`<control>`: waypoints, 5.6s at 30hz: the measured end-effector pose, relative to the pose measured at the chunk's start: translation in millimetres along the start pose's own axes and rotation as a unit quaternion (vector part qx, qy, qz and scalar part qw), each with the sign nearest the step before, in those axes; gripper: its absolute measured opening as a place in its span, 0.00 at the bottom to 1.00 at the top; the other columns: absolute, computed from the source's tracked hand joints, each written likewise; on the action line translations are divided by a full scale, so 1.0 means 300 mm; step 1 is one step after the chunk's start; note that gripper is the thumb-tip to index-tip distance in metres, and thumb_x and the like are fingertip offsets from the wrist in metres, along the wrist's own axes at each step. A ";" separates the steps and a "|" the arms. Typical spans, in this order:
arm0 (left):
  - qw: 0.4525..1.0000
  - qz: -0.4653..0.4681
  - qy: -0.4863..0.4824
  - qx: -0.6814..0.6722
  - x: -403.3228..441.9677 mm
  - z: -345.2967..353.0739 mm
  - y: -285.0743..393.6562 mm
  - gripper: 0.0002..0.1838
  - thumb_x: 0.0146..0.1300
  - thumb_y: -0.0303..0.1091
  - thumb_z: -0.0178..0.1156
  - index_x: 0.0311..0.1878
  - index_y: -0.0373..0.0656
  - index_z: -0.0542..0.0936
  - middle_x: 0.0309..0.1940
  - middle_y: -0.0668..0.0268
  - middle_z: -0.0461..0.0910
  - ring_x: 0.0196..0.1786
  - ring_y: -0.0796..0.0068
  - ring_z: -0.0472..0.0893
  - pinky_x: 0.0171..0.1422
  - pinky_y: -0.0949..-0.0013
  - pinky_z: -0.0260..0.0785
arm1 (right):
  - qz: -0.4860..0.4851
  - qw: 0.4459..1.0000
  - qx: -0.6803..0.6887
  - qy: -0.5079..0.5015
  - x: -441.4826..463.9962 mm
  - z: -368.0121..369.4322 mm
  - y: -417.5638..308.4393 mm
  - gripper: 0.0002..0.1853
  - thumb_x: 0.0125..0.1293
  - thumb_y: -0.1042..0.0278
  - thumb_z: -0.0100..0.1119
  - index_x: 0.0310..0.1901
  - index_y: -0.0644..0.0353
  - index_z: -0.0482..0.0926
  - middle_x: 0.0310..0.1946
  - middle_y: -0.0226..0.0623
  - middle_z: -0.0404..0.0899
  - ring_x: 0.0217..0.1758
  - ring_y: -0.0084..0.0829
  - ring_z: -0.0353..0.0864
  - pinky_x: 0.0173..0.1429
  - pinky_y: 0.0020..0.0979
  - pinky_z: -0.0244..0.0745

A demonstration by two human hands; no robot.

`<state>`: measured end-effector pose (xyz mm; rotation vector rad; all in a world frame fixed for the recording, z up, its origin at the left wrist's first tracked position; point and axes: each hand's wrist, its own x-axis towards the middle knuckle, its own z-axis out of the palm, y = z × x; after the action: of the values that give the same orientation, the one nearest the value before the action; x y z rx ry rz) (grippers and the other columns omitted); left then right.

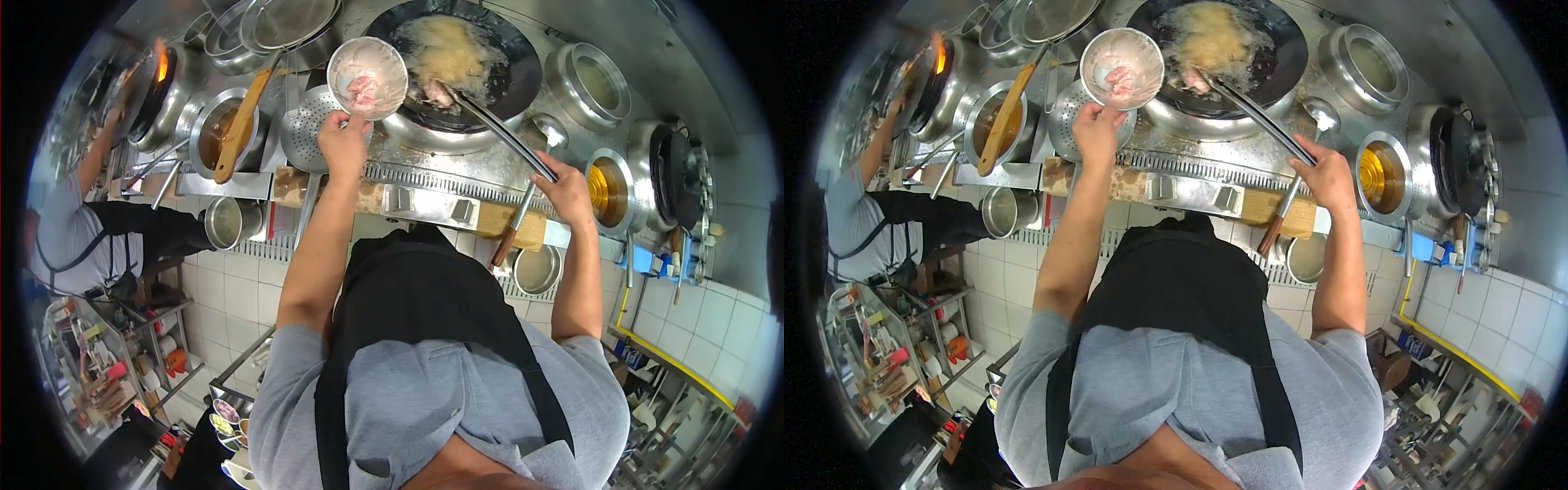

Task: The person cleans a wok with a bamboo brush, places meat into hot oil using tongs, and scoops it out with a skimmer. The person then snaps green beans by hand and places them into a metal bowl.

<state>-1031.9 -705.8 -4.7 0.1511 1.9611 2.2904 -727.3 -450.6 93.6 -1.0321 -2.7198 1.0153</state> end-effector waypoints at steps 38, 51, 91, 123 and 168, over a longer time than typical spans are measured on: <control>0.999 0.004 -0.042 -0.016 -0.056 0.054 -0.010 0.07 0.62 0.23 0.64 0.30 0.33 0.77 0.29 0.62 0.81 0.31 0.74 0.86 0.37 0.71 0.83 | 0.036 0.988 -0.010 0.151 0.098 0.035 0.116 0.31 0.60 0.57 0.73 0.66 0.51 0.81 0.55 0.51 0.85 0.59 0.45 0.86 0.64 0.37 0.77; 0.998 0.012 -0.056 -0.007 -0.088 0.113 0.031 0.08 0.63 0.23 0.65 0.30 0.35 0.75 0.28 0.64 0.81 0.31 0.77 0.84 0.37 0.73 0.78 | -0.091 0.995 -0.017 0.035 -0.002 0.116 -0.133 0.28 0.60 0.63 0.73 0.65 0.44 0.82 0.59 0.44 0.84 0.57 0.46 0.86 0.62 0.41 0.78; 0.963 -0.222 -0.114 -0.101 -0.471 -0.661 -0.060 0.05 0.71 0.24 0.62 0.39 0.37 0.75 0.37 0.61 0.81 0.39 0.72 0.85 0.48 0.65 0.85 | 0.195 0.968 0.077 0.134 -0.589 0.697 -0.182 0.44 0.54 0.62 0.79 0.73 0.59 0.71 0.47 0.46 0.85 0.43 0.34 0.82 0.53 0.34 0.79; 0.882 -0.226 0.411 -0.050 -1.326 -0.695 0.105 0.06 0.70 0.26 0.64 0.40 0.37 0.75 0.37 0.60 0.82 0.37 0.69 0.86 0.46 0.66 0.85 | 0.032 0.789 -0.365 -0.493 0.060 1.459 0.691 0.28 0.63 0.56 0.63 0.63 0.56 0.72 0.45 0.46 0.77 0.44 0.38 0.77 0.47 0.41 0.74; 0.791 -0.424 0.235 0.373 -2.882 -1.102 -0.672 0.18 0.72 0.47 0.61 0.35 0.40 0.82 0.23 0.60 0.81 0.25 0.72 0.80 0.35 0.62 0.73 | 0.027 0.744 0.460 -0.483 -0.225 0.966 -0.243 0.19 0.78 0.54 0.57 0.60 0.58 0.76 0.50 0.39 0.84 0.44 0.27 0.85 0.49 0.33 0.83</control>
<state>-223.6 -1133.9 -251.7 -1.0927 2.3244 0.9599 -796.0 -695.0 -77.7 -0.3811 -1.9383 3.0877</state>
